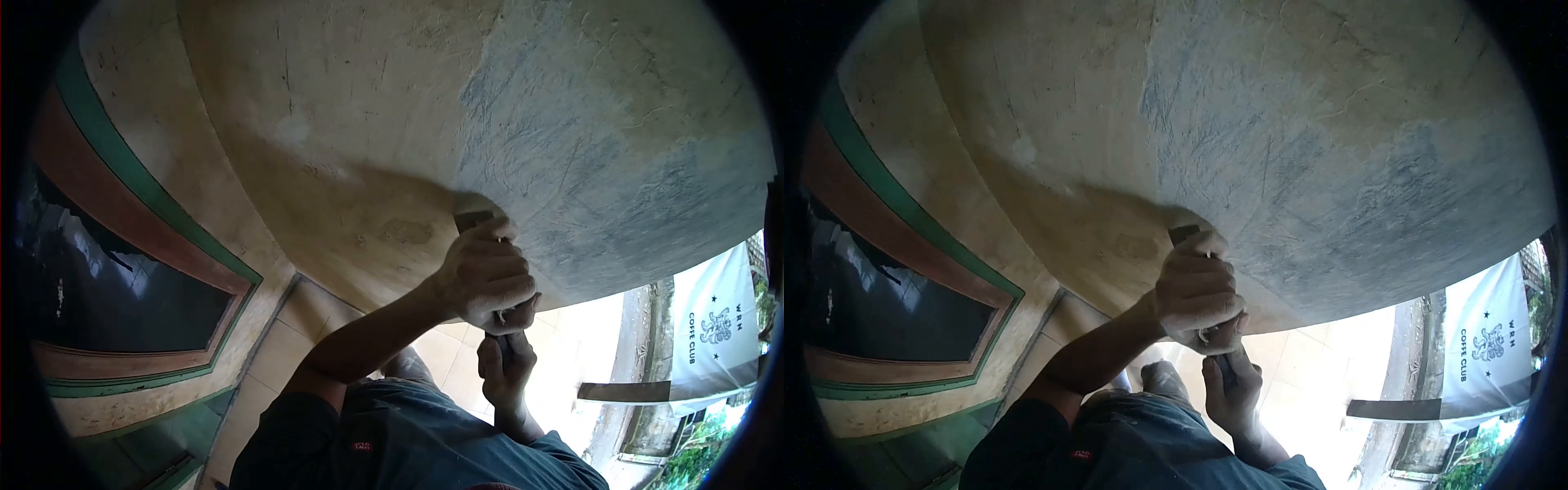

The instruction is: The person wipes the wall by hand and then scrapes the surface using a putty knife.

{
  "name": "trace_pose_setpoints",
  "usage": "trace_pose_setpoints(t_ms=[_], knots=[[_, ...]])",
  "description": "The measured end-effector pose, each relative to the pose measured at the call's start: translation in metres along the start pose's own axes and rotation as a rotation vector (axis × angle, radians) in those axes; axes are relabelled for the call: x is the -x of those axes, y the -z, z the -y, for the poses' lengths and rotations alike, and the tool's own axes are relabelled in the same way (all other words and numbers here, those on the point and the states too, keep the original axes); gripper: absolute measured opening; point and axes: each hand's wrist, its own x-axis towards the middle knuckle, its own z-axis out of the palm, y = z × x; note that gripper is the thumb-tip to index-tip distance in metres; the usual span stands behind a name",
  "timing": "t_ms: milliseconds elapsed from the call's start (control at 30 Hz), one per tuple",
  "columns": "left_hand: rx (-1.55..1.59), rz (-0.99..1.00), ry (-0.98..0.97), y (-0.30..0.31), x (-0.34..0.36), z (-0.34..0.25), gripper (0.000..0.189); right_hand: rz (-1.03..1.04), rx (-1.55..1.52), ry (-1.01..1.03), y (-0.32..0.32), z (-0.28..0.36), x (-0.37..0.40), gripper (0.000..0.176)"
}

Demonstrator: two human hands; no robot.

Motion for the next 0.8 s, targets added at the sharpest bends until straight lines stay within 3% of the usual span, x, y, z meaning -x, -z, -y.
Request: trace_pose_setpoints(t_ms=[67,200,600,633,767,800], knots=[[0.094,0.080,0.005,-0.004,0.007,-0.006,0.025,-0.009,0.056,0.015,0.003,0.006,0.013,0.041],[0.003,0.012,-0.023,0.006,-0.007,0.009,0.028,-0.025,0.039,0.037,-0.003,0.003,-0.007,0.050],[-0.038,0.006,0.064,0.013,-0.013,0.005,0.023,0.104,-0.036,0.028,0.004,0.028,-0.013,0.050],[-0.028,-0.001,0.080,0.009,-0.013,0.000,0.023,0.127,-0.017,-0.081,0.012,0.036,-0.008,0.048],[0.022,0.069,0.042,0.001,-0.014,-0.003,0.024,0.180,-0.029,-0.091,0.025,0.044,-0.003,0.052],[0.011,-0.010,0.021,0.004,-0.014,0.005,0.025,0.170,0.003,-0.093,0.020,0.039,-0.010,0.051]])
